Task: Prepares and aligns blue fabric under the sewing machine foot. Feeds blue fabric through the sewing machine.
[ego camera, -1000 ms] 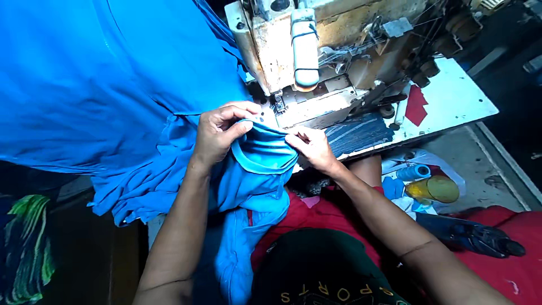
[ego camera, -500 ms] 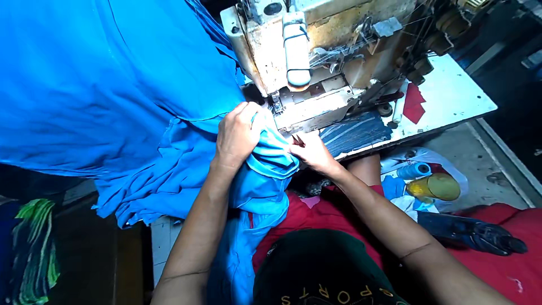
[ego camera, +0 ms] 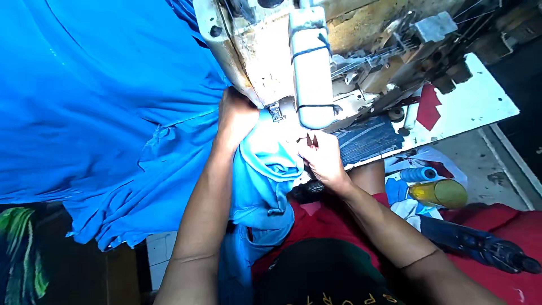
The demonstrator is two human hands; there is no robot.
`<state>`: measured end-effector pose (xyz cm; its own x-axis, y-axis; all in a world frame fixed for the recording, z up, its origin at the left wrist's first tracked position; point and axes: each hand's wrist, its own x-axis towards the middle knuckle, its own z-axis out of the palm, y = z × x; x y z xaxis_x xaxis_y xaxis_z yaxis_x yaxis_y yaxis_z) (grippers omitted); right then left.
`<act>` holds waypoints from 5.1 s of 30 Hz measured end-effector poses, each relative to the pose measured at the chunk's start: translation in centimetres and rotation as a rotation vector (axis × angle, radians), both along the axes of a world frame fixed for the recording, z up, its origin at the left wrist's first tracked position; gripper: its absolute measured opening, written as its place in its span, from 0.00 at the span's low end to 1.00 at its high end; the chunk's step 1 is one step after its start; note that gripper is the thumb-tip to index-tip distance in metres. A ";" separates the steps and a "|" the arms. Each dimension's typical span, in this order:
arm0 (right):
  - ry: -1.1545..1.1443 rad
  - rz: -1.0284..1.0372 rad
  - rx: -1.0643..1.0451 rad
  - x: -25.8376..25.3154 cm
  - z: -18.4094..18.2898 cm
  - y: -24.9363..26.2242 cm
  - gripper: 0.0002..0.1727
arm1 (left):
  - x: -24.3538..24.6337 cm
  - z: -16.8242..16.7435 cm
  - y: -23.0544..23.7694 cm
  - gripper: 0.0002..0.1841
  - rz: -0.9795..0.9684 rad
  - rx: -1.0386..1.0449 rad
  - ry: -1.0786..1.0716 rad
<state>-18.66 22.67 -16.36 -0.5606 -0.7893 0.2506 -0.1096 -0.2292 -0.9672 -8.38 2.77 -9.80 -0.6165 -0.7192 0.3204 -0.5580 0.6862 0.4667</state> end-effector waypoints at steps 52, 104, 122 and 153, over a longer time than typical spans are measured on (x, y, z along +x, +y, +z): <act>1.021 0.197 -0.158 -1.2 1.6 2.9 0.17 | 11.8 -2.9 16.4 0.18 -0.464 -0.184 0.090; 0.752 0.380 -0.086 0.9 1.0 7.9 0.10 | 11.1 -4.2 14.5 0.21 -0.459 -0.359 0.353; 0.352 0.162 -0.023 0.7 -0.6 6.7 0.07 | 12.1 -3.5 12.5 0.15 -0.339 -0.468 -0.112; 0.574 0.379 -0.104 -1.4 3.8 1.1 0.09 | 13.4 8.7 7.2 0.16 -0.835 -0.155 0.137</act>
